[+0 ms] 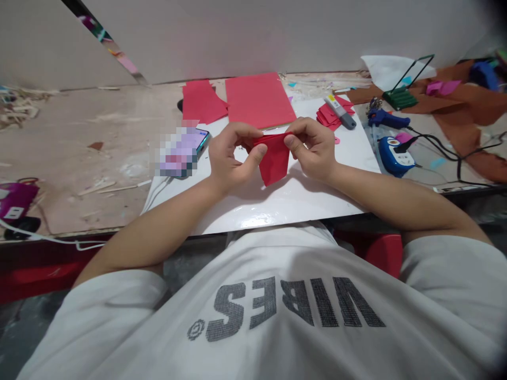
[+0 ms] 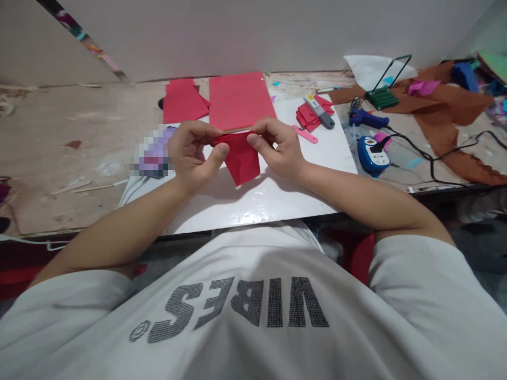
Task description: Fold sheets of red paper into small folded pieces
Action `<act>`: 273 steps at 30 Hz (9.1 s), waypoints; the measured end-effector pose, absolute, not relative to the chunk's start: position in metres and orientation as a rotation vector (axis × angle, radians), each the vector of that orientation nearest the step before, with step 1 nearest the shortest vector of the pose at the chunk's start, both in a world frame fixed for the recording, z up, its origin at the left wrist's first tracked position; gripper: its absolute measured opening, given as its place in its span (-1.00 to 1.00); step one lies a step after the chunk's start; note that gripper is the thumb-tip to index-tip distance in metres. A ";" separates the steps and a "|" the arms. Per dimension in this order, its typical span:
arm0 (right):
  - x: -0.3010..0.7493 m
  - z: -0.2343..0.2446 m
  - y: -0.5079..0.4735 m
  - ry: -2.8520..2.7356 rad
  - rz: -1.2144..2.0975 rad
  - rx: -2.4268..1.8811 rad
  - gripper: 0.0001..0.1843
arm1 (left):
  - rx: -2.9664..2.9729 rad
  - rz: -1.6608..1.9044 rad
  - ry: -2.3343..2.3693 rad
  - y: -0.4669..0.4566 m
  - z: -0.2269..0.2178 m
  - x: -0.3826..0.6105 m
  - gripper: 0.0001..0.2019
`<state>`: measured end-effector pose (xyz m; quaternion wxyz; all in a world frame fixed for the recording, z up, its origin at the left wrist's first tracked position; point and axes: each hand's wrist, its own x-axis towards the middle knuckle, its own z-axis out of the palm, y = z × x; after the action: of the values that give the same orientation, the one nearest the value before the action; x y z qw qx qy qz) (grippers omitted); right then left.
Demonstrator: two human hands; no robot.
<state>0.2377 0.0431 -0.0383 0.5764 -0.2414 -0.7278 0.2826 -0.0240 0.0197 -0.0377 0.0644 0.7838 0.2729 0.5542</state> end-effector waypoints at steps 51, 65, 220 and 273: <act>0.265 -0.005 0.050 -2.120 -0.134 -0.193 -0.82 | 2.862 1.816 0.501 0.021 -0.002 -0.023 -0.88; 0.273 0.010 0.044 -2.307 -0.023 -0.506 -0.74 | 2.993 1.681 0.940 0.012 -0.010 -0.030 -0.63; 0.230 -0.013 0.016 -1.690 0.801 0.004 -0.52 | 2.210 1.854 0.724 -0.030 -0.010 0.004 -0.56; 0.242 -0.028 0.027 -1.785 0.596 -0.449 -0.25 | 2.060 2.236 0.338 -0.018 -0.016 0.014 -0.67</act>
<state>0.2425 0.0265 -0.0285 0.5676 -0.1909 -0.7597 0.2536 0.0144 -0.0177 -0.0159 0.0414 0.6727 0.1103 0.7304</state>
